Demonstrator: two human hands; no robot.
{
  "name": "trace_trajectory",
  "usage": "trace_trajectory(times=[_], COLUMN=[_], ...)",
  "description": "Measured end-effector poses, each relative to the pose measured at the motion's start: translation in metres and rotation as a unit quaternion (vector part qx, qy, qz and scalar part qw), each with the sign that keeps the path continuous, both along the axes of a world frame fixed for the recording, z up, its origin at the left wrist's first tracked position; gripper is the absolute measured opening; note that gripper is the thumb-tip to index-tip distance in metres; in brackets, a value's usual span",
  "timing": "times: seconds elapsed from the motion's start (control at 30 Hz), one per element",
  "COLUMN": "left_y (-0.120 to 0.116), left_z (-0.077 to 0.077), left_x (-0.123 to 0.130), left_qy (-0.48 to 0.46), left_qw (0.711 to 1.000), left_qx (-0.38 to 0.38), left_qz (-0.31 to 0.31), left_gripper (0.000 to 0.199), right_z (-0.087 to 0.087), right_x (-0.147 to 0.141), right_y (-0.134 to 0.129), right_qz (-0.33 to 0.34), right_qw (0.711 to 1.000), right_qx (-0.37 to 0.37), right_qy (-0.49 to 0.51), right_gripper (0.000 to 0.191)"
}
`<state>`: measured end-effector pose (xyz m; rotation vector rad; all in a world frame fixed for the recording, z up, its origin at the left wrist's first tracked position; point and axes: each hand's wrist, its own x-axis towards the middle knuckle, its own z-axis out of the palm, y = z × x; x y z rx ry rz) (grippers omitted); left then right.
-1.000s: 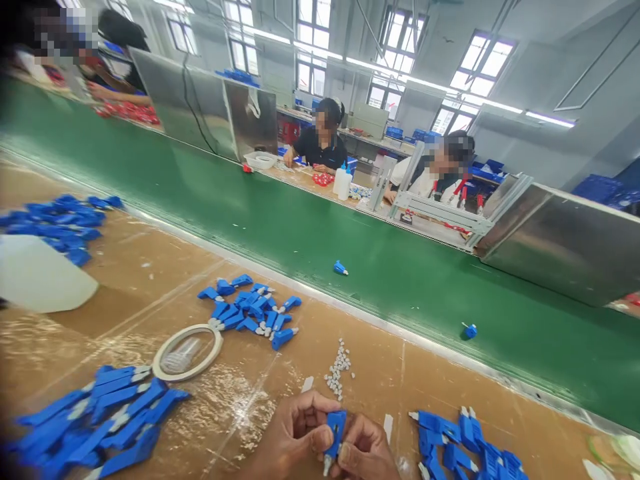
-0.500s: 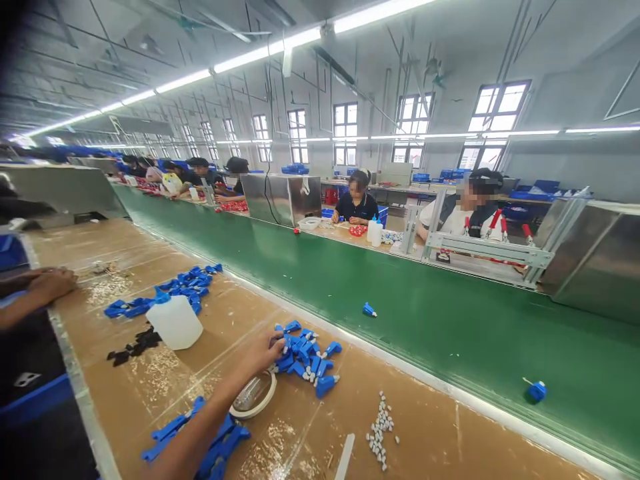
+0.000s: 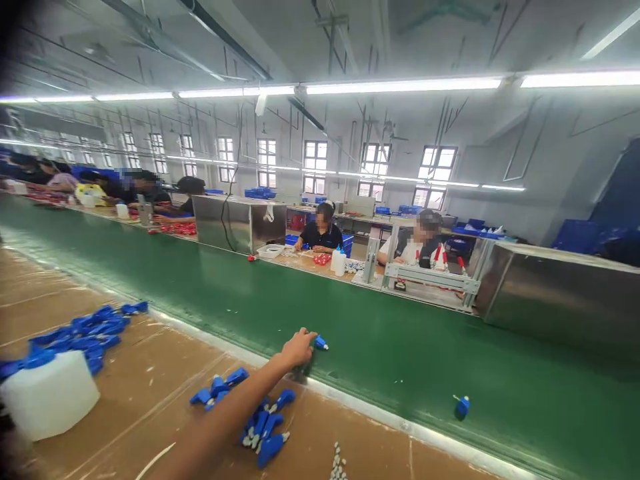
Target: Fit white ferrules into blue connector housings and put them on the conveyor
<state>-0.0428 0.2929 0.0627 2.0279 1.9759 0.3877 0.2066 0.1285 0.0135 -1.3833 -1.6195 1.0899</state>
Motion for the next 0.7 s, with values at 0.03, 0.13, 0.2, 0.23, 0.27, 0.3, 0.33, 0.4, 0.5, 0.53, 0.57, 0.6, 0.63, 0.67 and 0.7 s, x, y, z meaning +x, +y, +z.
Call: trace_trajectory(times=[0.03, 0.13, 0.2, 0.23, 0.27, 0.3, 0.33, 0.4, 0.5, 0.53, 0.57, 0.6, 0.63, 0.67, 0.7], left_y=[0.005, 0.009, 0.009, 0.007, 0.005, 0.002, -0.004, -0.020, -0.056, -0.070, -0.084, -0.097, -0.110, -0.121, -0.130], left_z=[-0.003, -0.013, -0.018, -0.019, -0.019, -0.018, -0.016, -0.008, 0.007, 0.012, 0.017, 0.020, 0.022, 0.023, 0.022], left_x=[0.008, 0.018, 0.016, 0.015, 0.014, 0.014, 0.015, 0.018, 0.022, 0.023, 0.024, 0.024, 0.025, 0.025, 0.026], left_qy=[0.009, 0.035, 0.049, 0.053, 0.053, 0.051, 0.045, 0.021, -0.033, -0.048, -0.061, -0.077, -0.102, -0.140, -0.193], left_qw=[1.000, 0.999, 0.997, 0.996, 0.996, 0.996, 0.996, 0.996, 0.991, 0.988, 0.985, 0.981, 0.977, 0.972, 0.962], left_qx=[-0.005, -0.013, -0.014, -0.013, -0.014, -0.013, -0.012, -0.003, 0.021, 0.028, 0.033, 0.036, 0.036, 0.027, 0.006], left_qz=[-0.012, -0.038, -0.057, -0.065, -0.071, -0.076, -0.079, -0.090, -0.129, -0.145, -0.160, -0.173, -0.183, -0.189, -0.194], left_gripper=[0.038, 0.038, 0.033, 0.031, 0.028, 0.025, 0.021, 0.020, 0.024, 0.023, 0.022, 0.021, 0.021, 0.020, 0.019], right_z=[0.004, 0.014, 0.024, 0.031, 0.038, 0.046, 0.054, 0.064, 0.064, 0.061, 0.057, 0.053, 0.049, 0.047, 0.046], right_x=[0.007, 0.040, 0.063, 0.073, 0.082, 0.092, 0.101, 0.117, 0.130, 0.132, 0.132, 0.131, 0.130, 0.130, 0.129], right_y=[0.003, -0.015, -0.037, -0.045, -0.049, -0.047, -0.040, -0.014, 0.034, 0.047, 0.057, 0.064, 0.069, 0.070, 0.070], right_qz=[-0.014, -0.068, -0.106, -0.123, -0.140, -0.156, -0.171, -0.203, -0.231, -0.233, -0.233, -0.231, -0.227, -0.222, -0.215], right_qw=[0.999, 0.987, 0.973, 0.964, 0.954, 0.942, 0.928, 0.894, 0.849, 0.839, 0.831, 0.827, 0.824, 0.824, 0.826], right_qx=[0.011, 0.021, 0.012, 0.007, 0.004, 0.001, 0.002, -0.008, -0.043, -0.048, -0.048, -0.045, -0.041, -0.038, -0.037], right_qy=[-0.040, -0.143, -0.203, -0.234, -0.266, -0.298, -0.331, -0.399, -0.474, -0.490, -0.502, -0.511, -0.517, -0.520, -0.520], right_gripper=[0.021, 0.016, 0.016, 0.018, 0.018, 0.018, 0.015, 0.016, 0.034, 0.035, 0.032, 0.029, 0.026, 0.024, 0.023])
